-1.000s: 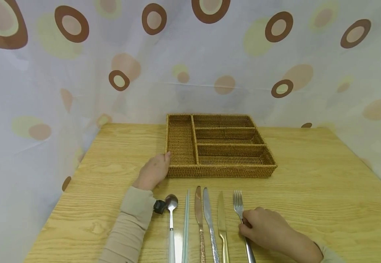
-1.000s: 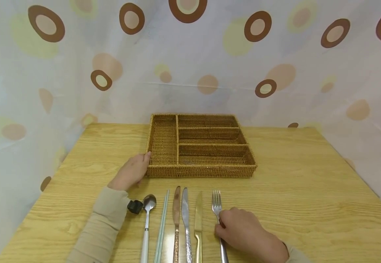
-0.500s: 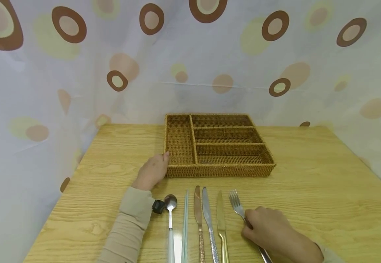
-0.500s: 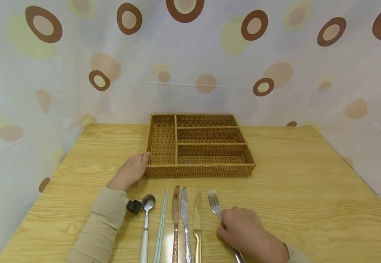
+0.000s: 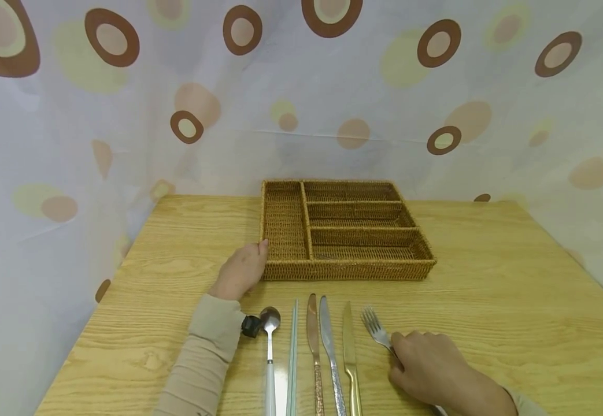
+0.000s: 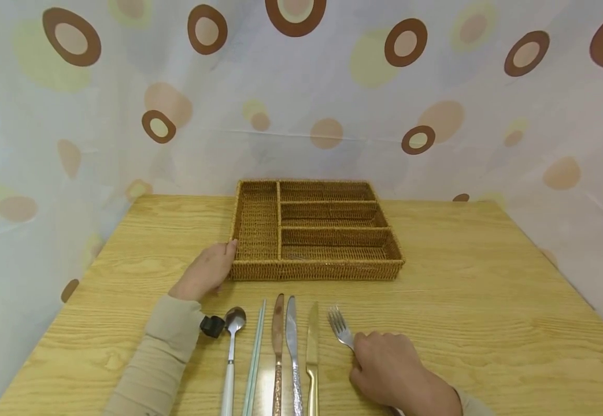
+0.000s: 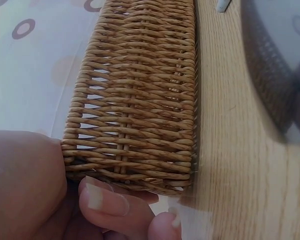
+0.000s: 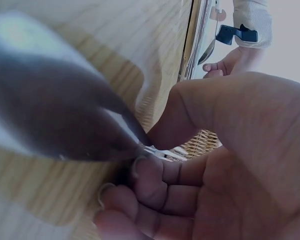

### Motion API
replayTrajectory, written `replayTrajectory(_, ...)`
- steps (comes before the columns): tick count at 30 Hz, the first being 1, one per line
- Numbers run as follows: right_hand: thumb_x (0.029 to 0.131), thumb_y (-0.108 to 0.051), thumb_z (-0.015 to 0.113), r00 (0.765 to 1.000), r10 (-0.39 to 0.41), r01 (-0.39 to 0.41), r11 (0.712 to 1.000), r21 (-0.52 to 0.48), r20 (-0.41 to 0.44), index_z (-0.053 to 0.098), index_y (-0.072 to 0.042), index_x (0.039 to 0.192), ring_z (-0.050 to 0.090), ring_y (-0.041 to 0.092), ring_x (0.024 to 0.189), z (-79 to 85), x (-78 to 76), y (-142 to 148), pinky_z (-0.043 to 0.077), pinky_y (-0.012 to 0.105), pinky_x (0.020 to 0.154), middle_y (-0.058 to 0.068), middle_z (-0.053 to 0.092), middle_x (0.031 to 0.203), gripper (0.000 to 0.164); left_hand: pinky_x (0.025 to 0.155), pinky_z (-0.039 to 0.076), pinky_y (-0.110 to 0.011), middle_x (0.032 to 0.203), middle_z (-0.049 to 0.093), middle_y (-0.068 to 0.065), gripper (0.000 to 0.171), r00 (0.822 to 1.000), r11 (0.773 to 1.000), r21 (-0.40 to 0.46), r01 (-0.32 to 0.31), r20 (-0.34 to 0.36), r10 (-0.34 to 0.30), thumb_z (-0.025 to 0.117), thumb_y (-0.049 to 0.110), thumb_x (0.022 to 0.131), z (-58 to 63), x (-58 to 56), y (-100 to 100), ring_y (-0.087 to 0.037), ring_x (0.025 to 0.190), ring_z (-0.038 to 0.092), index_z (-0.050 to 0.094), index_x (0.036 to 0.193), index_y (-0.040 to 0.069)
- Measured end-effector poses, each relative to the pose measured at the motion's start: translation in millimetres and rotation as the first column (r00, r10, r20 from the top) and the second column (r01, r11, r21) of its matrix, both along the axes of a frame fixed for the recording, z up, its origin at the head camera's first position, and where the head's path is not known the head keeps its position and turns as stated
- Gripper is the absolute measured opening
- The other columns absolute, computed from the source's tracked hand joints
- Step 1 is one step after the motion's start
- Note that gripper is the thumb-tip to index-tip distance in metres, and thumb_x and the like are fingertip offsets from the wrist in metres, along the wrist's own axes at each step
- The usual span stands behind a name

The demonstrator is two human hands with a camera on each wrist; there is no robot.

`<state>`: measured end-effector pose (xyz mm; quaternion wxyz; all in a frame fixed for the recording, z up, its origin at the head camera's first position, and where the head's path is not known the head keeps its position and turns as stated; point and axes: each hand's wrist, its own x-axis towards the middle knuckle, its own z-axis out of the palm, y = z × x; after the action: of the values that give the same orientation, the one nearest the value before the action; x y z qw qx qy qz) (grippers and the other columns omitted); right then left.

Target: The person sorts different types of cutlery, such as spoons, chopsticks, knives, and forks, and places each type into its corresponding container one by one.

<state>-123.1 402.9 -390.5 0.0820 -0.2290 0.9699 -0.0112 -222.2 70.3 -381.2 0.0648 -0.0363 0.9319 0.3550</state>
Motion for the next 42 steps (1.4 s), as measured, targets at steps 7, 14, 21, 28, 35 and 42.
replayTrajectory(7,0.074,-0.021,0.071,0.997,0.074,-0.075,0.996,-0.038,-0.028,0.047,-0.017,0.072,0.032,0.005,0.047,-1.8,0.8,4.8,0.023,0.021,0.041,-0.008,0.039,0.057,0.024,0.043,0.043,-0.03,0.061,0.045,-0.003,0.053,1.0,1.0,0.003,-0.001,-0.005,0.001,0.017,0.043,0.108,1.0,0.2,-0.4,-0.016,0.04,0.045,0.045,0.075,0.013)
replayTrajectory(14,0.075,-0.02,0.069,0.997,0.078,-0.075,0.994,-0.078,0.026,0.048,-0.018,0.074,0.035,0.005,0.048,2.2,-0.1,6.3,0.028,0.021,0.041,-0.009,0.041,0.058,0.021,0.041,0.041,-0.028,0.058,0.044,-0.001,0.053,1.0,1.0,0.017,-0.009,0.011,0.008,0.018,0.044,0.108,0.8,-0.4,-1.2,-0.015,0.038,0.044,0.044,0.074,0.014)
replayTrajectory(21,0.075,-0.015,0.068,0.994,0.068,-0.054,0.987,-0.15,0.086,0.047,-0.019,0.076,0.036,0.006,0.052,8.1,-3.6,9.5,0.031,0.022,0.045,-0.009,0.042,0.061,0.021,0.04,0.041,-0.028,0.056,0.043,-0.001,0.054,1.0,1.0,0.013,-0.008,0.008,0.008,0.018,0.044,0.108,1.4,-0.7,-1.1,-0.015,0.038,0.043,0.044,0.072,0.014)
replayTrajectory(28,0.077,-0.011,0.068,0.99,0.137,-0.138,0.975,-0.174,-0.02,0.044,-0.02,0.08,0.031,0.002,0.053,13.3,-12.5,13.8,0.028,0.02,0.045,-0.012,0.037,0.061,0.026,0.04,0.041,-0.028,0.057,0.044,-0.001,0.054,1.0,1.0,0.008,-0.01,0.008,0.009,0.018,0.045,0.108,0.9,-1.4,-0.2,-0.015,0.038,0.044,0.045,0.074,0.013)
replayTrajectory(35,0.085,-0.003,0.061,0.984,0.155,-0.17,0.967,-0.188,-0.092,0.045,-0.017,0.086,0.029,0.001,0.054,28.7,-23.9,13.3,0.025,0.018,0.045,-0.01,0.036,0.064,0.021,0.041,0.042,-0.029,0.057,0.043,-0.001,0.054,1.0,1.0,-0.003,-0.01,0.0,0.01,0.018,0.044,0.108,0.5,-1.2,0.5,-0.016,0.039,0.046,0.045,0.073,0.014)
replayTrajectory(42,0.092,-0.002,0.059,0.957,0.213,-0.257,0.937,-0.235,-0.198,0.057,-0.01,0.095,0.035,-0.001,0.061,47.0,-45.5,6.7,0.036,0.017,0.051,-0.009,0.048,0.075,0.01,0.042,0.043,-0.029,0.056,0.043,-0.001,0.054,1.0,1.0,-0.011,-0.006,-0.007,0.006,0.018,0.043,0.108,-1.4,-1.5,0.6,-0.017,0.039,0.047,0.044,0.071,0.014)
